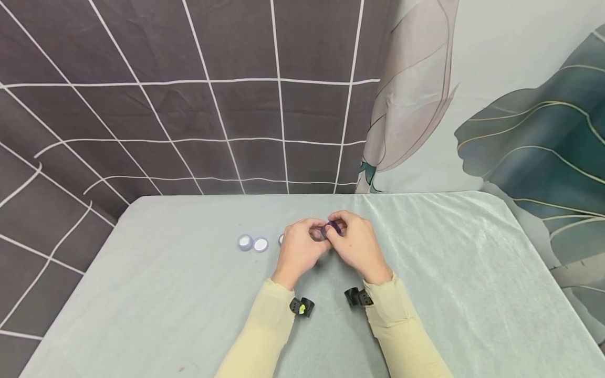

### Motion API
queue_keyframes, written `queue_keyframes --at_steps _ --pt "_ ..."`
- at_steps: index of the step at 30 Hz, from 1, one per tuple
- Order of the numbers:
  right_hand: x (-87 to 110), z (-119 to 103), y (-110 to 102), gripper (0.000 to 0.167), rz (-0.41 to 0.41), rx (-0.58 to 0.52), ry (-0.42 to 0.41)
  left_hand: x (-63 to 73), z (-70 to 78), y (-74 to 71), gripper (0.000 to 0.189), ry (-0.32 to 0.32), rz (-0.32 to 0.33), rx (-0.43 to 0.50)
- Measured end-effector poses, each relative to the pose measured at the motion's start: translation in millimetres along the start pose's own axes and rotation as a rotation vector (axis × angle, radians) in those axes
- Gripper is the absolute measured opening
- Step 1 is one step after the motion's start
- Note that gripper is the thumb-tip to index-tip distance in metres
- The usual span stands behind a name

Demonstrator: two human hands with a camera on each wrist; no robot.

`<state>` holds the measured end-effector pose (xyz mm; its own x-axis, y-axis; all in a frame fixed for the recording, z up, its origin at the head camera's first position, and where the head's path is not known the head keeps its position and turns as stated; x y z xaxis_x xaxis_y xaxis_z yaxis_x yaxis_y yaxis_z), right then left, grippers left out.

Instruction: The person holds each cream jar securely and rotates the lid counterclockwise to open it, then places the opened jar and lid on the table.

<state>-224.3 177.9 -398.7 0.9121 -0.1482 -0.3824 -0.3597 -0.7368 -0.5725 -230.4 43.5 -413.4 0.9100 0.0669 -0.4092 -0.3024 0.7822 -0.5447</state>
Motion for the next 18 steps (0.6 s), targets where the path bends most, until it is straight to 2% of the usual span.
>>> queue_keyframes --at_steps 18 --pt "-0.1 -0.7 -0.2 0.023 -0.011 -0.018 -0.029 0.0 0.1 0.4 0.03 0.015 0.015 0.018"
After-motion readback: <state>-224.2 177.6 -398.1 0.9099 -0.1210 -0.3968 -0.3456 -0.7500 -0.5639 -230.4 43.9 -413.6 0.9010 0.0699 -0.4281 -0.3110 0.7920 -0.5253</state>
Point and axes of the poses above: each hand's wrist, its own x-axis away from the middle knuckle, its own y-axis out of the palm, z = x × y, the point moved 7 cm from there along -x, towards the middle knuckle, and after that the axes turned 14 degrees about z, right-handed, at the moved point
